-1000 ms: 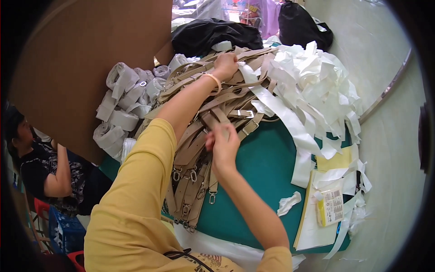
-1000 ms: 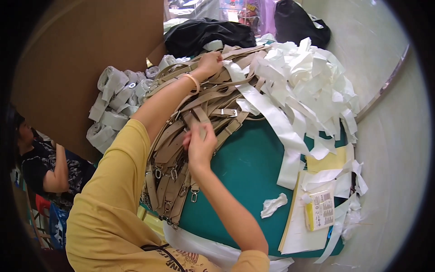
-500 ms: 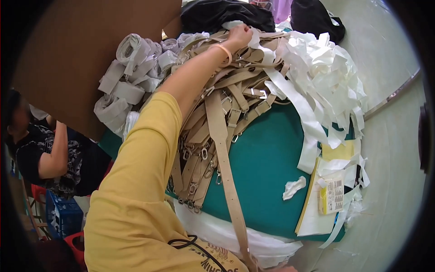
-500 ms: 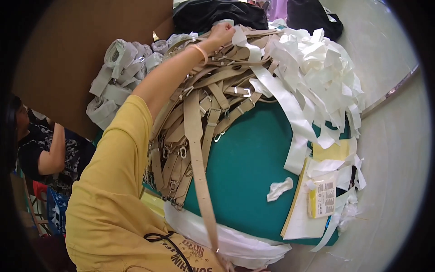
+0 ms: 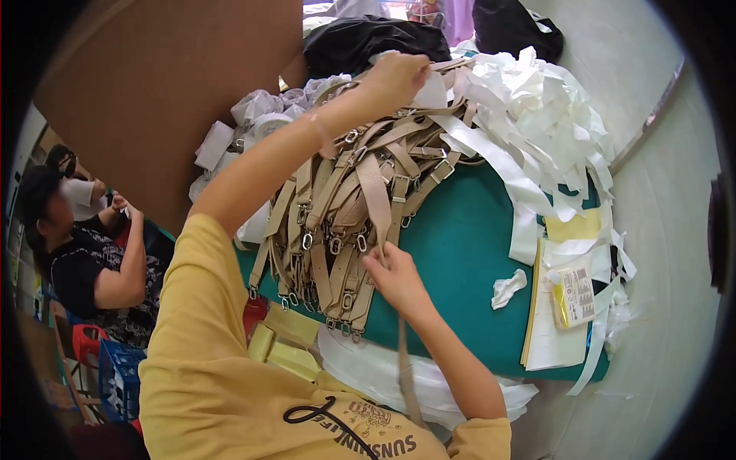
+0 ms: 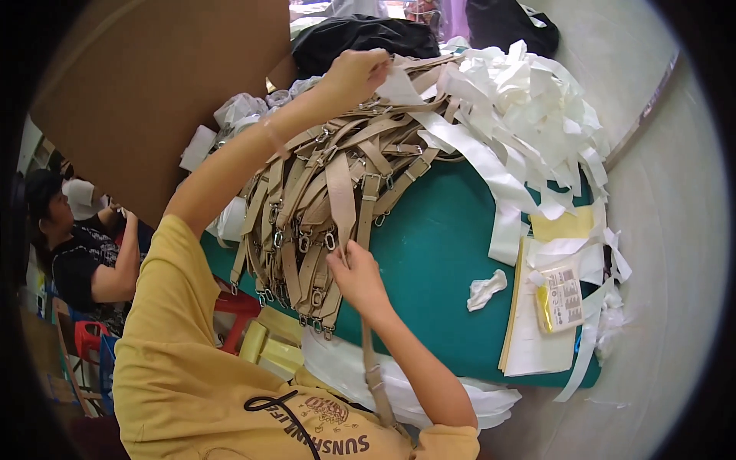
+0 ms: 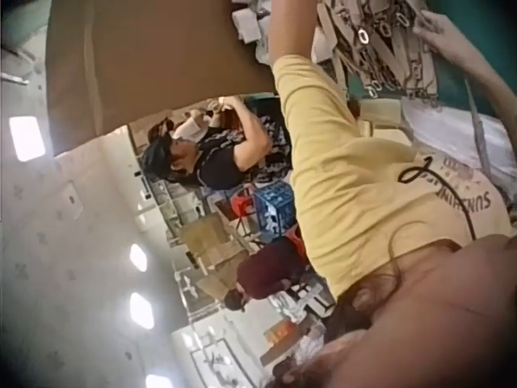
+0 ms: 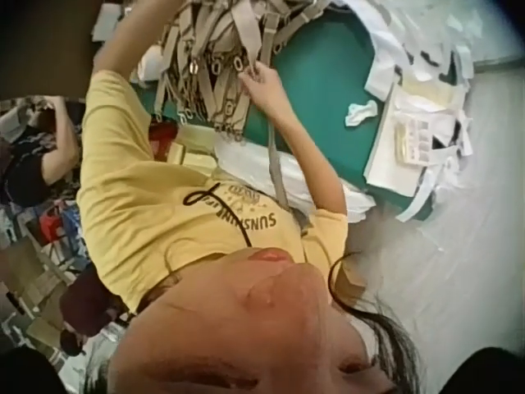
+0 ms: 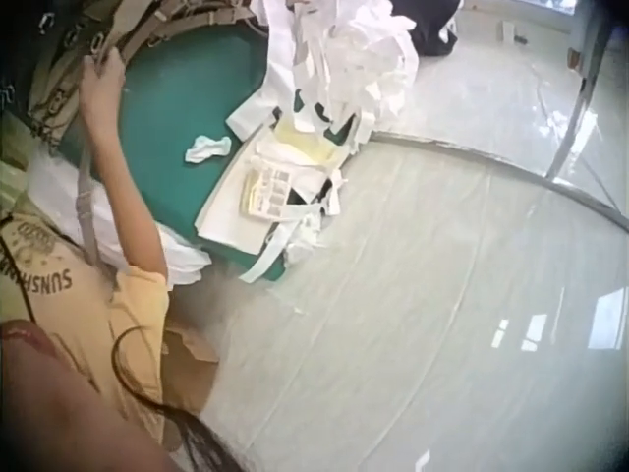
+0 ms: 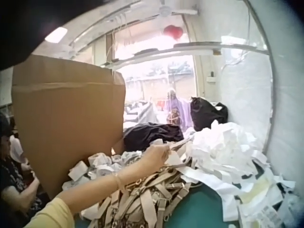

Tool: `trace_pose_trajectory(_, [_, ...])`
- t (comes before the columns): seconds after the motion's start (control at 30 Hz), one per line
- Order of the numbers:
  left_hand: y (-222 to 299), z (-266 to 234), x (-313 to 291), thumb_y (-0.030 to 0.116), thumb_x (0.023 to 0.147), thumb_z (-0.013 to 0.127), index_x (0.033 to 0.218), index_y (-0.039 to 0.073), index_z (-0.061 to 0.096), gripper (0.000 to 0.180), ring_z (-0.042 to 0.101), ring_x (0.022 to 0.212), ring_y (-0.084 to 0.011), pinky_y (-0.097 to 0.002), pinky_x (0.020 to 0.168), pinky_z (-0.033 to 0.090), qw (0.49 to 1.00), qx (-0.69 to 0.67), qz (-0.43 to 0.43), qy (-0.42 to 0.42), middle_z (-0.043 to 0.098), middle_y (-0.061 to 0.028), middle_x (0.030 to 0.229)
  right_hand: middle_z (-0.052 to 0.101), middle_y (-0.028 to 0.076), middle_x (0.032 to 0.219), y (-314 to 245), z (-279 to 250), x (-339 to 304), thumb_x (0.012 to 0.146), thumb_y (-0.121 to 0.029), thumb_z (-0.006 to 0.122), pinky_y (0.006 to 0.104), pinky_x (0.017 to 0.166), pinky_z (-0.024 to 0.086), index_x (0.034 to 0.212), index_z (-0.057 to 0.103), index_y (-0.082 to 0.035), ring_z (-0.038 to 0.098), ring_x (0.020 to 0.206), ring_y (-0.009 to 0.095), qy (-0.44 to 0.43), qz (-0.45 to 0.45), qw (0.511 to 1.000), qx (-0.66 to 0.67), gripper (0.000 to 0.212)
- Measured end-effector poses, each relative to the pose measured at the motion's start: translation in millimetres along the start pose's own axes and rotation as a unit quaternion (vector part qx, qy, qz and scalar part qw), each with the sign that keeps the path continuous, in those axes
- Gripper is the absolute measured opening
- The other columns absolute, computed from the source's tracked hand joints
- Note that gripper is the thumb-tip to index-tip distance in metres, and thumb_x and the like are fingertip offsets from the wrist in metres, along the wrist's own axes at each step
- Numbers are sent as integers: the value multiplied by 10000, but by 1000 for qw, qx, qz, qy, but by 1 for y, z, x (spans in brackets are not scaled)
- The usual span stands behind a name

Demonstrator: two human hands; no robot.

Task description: Assembling and wrapping belt straps with white protective material in a factory setting.

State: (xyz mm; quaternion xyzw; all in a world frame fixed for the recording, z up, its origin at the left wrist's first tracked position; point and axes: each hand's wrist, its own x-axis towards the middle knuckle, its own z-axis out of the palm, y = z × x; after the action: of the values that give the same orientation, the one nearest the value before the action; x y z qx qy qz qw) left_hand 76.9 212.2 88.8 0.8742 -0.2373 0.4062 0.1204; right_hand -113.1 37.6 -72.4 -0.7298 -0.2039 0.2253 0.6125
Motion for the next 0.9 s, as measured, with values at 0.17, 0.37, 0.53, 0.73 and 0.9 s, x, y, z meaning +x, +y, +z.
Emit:
trace_pose_trajectory(0.17, [42, -29, -47, 96, 809, 598, 775, -32, 642, 140, 614, 670, -348, -405, 646, 478, 989, -89, -25, -113, 624, -197, 708, 481, -13, 617, -50, -47, -154, 949, -272, 527, 264, 508, 346, 872, 556, -33, 433, 561, 90, -37, 101, 994, 25, 253])
trace_pose_trajectory(0.37, [79, -33, -84, 96, 784, 690, 802, -15, 686, 112, 640, 628, -259, -319, 607, 501, 942, -189, -89, -261, 656, -154, 712, 648, 152, 873, -10, -87, -279, 927, -280, 562, 369, 692, 490, 1207, 526, -20, 593, 712, 310, -321, 177, 924, -111, 384])
trace_pose_trajectory(0.53, [112, -46, -79, 82, 770, 713, 789, -6, 677, 97, 640, 618, -239, -316, 591, 503, 933, -238, -102, -252, 653, -141, 704, 613, 192, 1050, -8, -106, -229, 887, -297, 628, 373, 726, 494, 1264, 475, 17, 621, 903, 281, -144, 203, 934, -255, 514])
trace_pose_trajectory(0.73, [189, -93, -91, 32, 775, 658, 805, 9, 660, 38, 640, 647, -234, -305, 595, 507, 867, -382, -77, -311, 625, -117, 736, 601, 247, 715, 7, -93, -131, 916, -297, 582, 456, 676, 469, 938, 558, 59, 608, 746, 439, 176, 291, 881, -329, 357])
trace_pose_trajectory(0.9, [227, -49, -142, 22, 759, 660, 822, 8, 638, 68, 601, 657, -257, -314, 584, 493, 824, -442, -132, -330, 593, -109, 742, 584, 171, 732, 24, -97, -143, 941, -253, 559, 351, 600, 466, 894, 521, 30, 608, 617, 228, 284, 158, 934, -151, 289])
